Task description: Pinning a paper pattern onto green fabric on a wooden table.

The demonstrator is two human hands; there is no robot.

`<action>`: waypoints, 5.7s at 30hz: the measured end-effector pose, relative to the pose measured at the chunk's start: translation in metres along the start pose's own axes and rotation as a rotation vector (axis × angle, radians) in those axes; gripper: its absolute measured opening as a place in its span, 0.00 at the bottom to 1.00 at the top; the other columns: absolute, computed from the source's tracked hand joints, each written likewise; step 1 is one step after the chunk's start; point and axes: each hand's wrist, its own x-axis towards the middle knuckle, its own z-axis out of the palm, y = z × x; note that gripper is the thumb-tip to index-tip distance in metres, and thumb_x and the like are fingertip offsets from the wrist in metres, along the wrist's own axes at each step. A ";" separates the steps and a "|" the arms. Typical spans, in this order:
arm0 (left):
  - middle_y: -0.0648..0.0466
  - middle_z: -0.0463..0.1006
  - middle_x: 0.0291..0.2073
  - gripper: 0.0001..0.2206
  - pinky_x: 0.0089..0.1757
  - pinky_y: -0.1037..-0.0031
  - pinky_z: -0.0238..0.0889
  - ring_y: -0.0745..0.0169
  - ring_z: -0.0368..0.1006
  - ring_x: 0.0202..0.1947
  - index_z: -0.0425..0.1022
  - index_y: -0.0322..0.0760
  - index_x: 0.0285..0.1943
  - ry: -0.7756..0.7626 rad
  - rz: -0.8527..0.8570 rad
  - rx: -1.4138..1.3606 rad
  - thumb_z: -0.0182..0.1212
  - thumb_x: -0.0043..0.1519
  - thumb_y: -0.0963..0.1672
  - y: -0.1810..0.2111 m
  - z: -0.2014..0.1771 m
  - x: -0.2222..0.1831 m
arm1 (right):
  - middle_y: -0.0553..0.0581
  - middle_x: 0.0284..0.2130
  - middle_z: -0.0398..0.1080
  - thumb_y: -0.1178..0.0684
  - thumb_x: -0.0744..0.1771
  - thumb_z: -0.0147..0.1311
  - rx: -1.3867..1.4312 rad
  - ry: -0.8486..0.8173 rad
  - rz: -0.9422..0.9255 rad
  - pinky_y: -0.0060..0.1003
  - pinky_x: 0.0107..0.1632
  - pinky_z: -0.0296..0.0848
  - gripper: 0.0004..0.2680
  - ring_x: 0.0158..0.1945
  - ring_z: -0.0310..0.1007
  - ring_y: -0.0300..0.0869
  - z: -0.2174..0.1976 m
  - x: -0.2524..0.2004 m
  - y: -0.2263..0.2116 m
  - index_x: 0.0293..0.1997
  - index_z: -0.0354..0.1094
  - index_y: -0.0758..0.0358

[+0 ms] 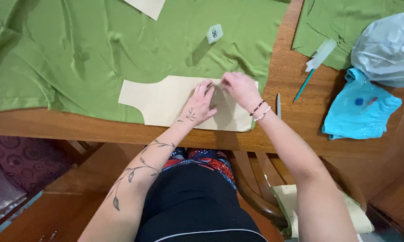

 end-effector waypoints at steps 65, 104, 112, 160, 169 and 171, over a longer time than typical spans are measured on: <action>0.38 0.66 0.57 0.35 0.67 0.59 0.54 0.41 0.63 0.63 0.67 0.26 0.65 0.357 0.133 0.107 0.67 0.52 0.51 -0.039 0.005 -0.024 | 0.58 0.32 0.68 0.51 0.68 0.57 0.209 -0.090 0.153 0.53 0.48 0.73 0.03 0.45 0.74 0.58 -0.012 0.042 -0.047 0.39 0.69 0.53; 0.48 0.70 0.42 0.15 0.65 0.53 0.53 0.47 0.64 0.59 0.68 0.35 0.48 0.400 0.048 -0.132 0.53 0.52 0.37 -0.066 0.002 -0.024 | 0.54 0.35 0.64 0.55 0.69 0.49 -0.092 0.031 -0.316 0.40 0.44 0.74 0.02 0.43 0.70 0.49 0.037 0.009 -0.067 0.44 0.62 0.54; 0.55 0.72 0.46 0.08 0.63 0.52 0.54 0.53 0.66 0.57 0.75 0.46 0.48 0.439 0.102 0.259 0.63 0.61 0.45 -0.080 -0.006 -0.042 | 0.54 0.34 0.61 0.51 0.70 0.47 -0.212 0.020 -0.406 0.37 0.47 0.73 0.04 0.42 0.69 0.48 0.047 0.010 -0.064 0.42 0.61 0.57; 0.41 0.69 0.51 0.31 0.65 0.53 0.56 0.42 0.65 0.58 0.72 0.29 0.62 0.558 0.008 0.125 0.69 0.51 0.49 -0.086 -0.021 -0.050 | 0.58 0.32 0.66 0.54 0.68 0.57 0.188 0.058 0.030 0.51 0.44 0.74 0.04 0.41 0.75 0.59 0.025 0.080 -0.101 0.39 0.65 0.56; 0.42 0.65 0.41 0.31 0.58 0.47 0.62 0.44 0.60 0.47 0.67 0.24 0.62 0.451 0.058 0.115 0.69 0.57 0.50 -0.078 -0.048 -0.052 | 0.48 0.26 0.77 0.59 0.65 0.61 0.609 0.099 0.294 0.29 0.40 0.73 0.08 0.30 0.75 0.34 -0.017 0.077 -0.140 0.37 0.61 0.56; 0.44 0.65 0.41 0.29 0.56 0.49 0.63 0.46 0.59 0.46 0.69 0.26 0.59 0.475 0.076 0.110 0.71 0.55 0.50 -0.075 -0.054 -0.051 | 0.50 0.27 0.79 0.57 0.63 0.68 0.576 0.107 0.295 0.29 0.41 0.75 0.12 0.33 0.80 0.35 -0.019 0.078 -0.139 0.38 0.61 0.56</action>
